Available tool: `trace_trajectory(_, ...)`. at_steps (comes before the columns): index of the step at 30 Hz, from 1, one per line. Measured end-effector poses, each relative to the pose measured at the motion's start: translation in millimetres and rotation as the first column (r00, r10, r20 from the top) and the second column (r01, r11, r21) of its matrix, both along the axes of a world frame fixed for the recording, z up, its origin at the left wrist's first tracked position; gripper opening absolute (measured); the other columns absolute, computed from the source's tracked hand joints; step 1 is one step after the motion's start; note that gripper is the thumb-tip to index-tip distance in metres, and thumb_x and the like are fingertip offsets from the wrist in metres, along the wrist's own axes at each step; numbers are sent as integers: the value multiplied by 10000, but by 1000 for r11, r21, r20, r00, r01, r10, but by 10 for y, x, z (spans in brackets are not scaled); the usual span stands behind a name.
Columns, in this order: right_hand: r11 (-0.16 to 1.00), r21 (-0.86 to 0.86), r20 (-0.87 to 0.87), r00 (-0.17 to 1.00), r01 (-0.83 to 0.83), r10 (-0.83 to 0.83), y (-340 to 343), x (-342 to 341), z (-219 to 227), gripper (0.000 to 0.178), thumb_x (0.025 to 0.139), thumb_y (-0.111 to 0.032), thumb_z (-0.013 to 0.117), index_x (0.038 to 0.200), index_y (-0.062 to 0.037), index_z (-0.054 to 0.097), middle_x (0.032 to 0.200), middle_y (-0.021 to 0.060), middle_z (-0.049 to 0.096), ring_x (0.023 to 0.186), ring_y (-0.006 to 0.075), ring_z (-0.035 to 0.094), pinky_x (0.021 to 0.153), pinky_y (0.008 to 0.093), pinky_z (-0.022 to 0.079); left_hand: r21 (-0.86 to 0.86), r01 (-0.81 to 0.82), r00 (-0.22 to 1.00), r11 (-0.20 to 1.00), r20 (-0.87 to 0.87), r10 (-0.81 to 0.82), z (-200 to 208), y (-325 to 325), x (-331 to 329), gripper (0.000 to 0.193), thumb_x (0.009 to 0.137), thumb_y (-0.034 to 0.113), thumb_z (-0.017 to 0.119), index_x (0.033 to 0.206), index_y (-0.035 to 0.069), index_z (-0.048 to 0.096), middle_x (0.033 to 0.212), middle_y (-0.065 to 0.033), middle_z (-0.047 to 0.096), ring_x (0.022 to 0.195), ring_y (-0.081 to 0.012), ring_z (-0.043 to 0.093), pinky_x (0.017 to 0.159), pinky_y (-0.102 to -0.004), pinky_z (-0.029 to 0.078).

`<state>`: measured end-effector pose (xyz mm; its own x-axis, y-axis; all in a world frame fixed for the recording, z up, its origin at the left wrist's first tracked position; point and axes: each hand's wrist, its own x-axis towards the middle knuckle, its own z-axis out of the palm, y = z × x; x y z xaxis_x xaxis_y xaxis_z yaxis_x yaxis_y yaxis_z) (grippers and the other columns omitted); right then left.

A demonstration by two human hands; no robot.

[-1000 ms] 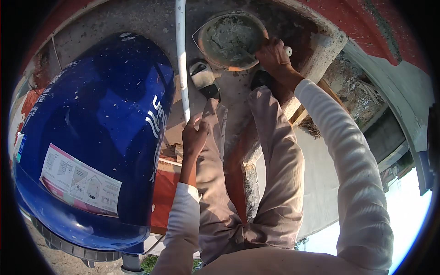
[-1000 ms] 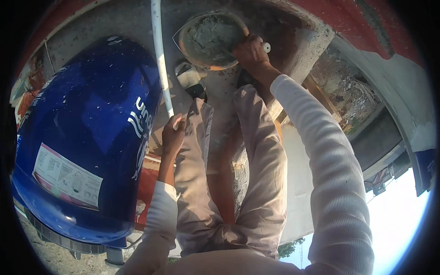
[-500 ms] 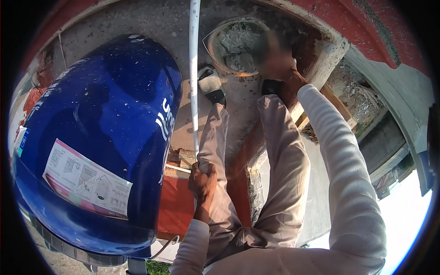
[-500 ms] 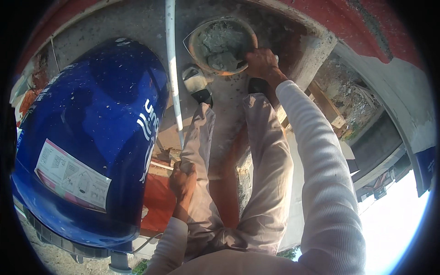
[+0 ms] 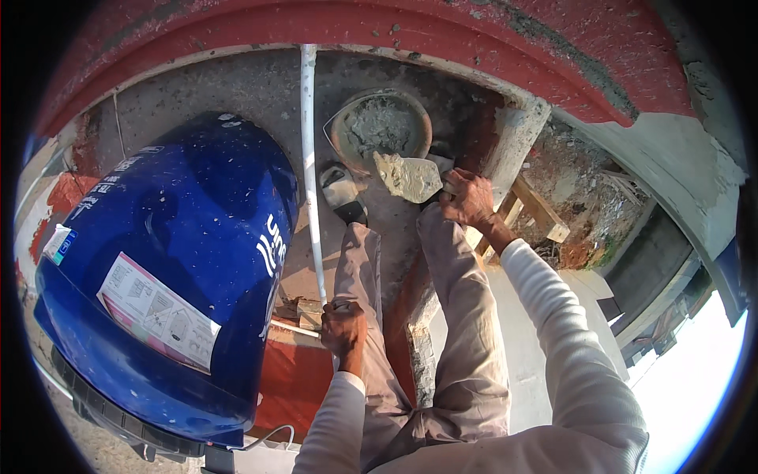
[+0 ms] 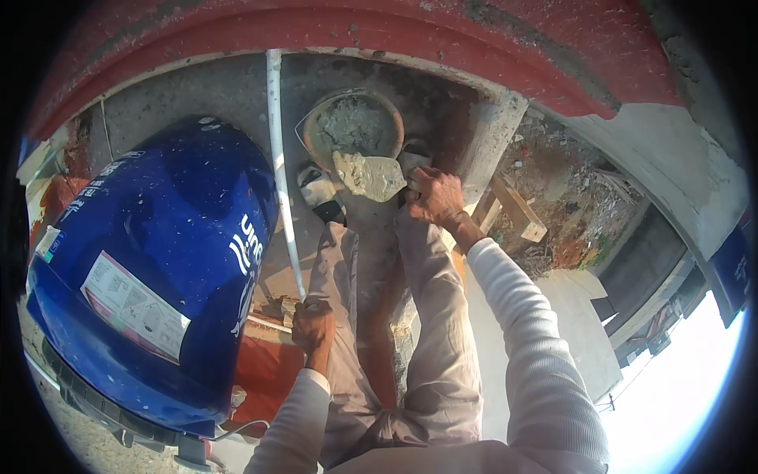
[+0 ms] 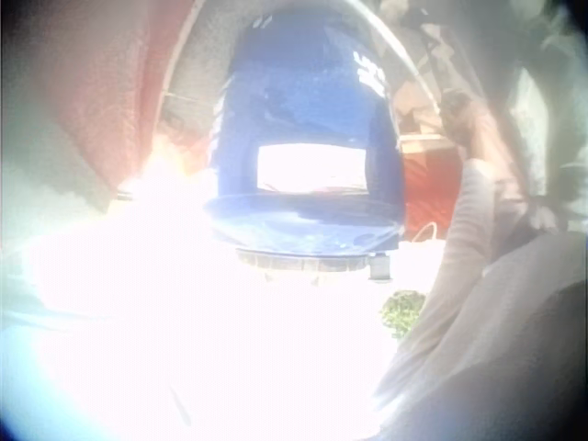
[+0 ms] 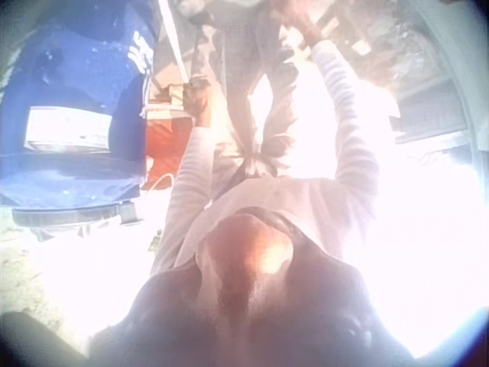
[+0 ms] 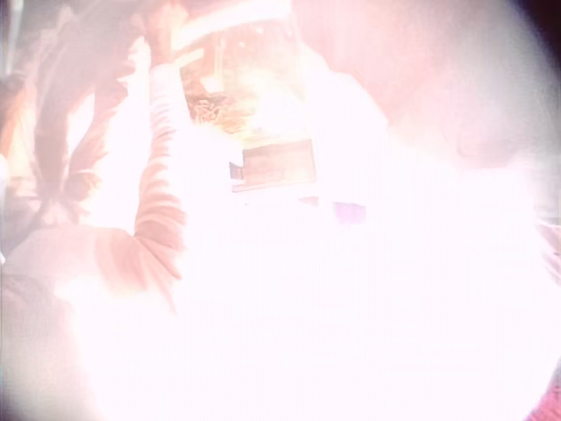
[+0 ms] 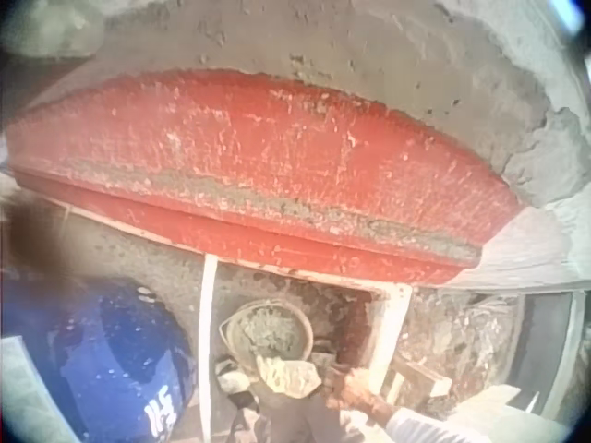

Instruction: The person scoops cement from a bucket using a trowel and applies it onto a wall structure, smoothing it out with the trowel.

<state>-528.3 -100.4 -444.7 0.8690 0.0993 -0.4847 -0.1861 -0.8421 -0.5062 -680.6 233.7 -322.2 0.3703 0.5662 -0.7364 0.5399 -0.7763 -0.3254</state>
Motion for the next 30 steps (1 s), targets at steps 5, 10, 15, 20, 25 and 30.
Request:
trace_trajectory(5,982,107,14,987,155,-158,-238,122,839,365,741,-277,753,972,-36,606,872,190,699,761,481,664,694,543,534,70,12,1000,997,-18,-10,58,-86,115,530,817,397,690,1141,-20,643,1017,-230,733,955,-421,741,854,-533,591)
trace_trajectory(10,984,60,279,944,166,-176,-893,624,1754,264,775,-166,756,953,-53,598,891,141,642,718,437,645,630,498,523,34,-28,1000,999,-10,28,18,-140,249,545,818,402,684,1146,-33,656,1092,-252,732,1032,-421,728,916,-523,577)
trace_trajectory(15,990,-24,616,782,139,-94,-1411,1161,2511,211,796,-125,764,941,-38,638,893,114,655,703,364,669,607,452,534,15,-1,1000,1000,-27,2,10,-147,328,556,812,390,677,1165,-39,660,1129,-252,731,1065,-435,719,949,-528,564)
trace_trajectory(20,980,-142,667,745,137,-8,-1823,1505,2827,183,879,-160,771,966,-27,681,790,101,664,660,317,668,595,422,539,29,30,999,999,-25,-29,50,-98,347,554,816,389,665,1177,-31,675,1155,-247,734,1094,-428,716,967,-527,561)
trace_trajectory(25,980,56,632,754,189,-181,-2100,1919,2966,320,965,-305,760,971,10,703,626,131,607,558,291,616,578,388,497,-21,66,996,998,-52,-67,49,-129,445,562,839,437,670,1181,-7,697,1167,-241,742,1103,-410,724,988,-517,560)
trace_trajectory(30,965,10,642,738,262,-207,-2413,2076,2997,383,989,-348,743,929,29,717,560,73,458,509,157,388,512,381,355,54,115,992,992,-63,-112,37,-235,532,565,853,458,662,1179,-2,696,1171,-234,743,1115,-409,722,1005,-511,556)
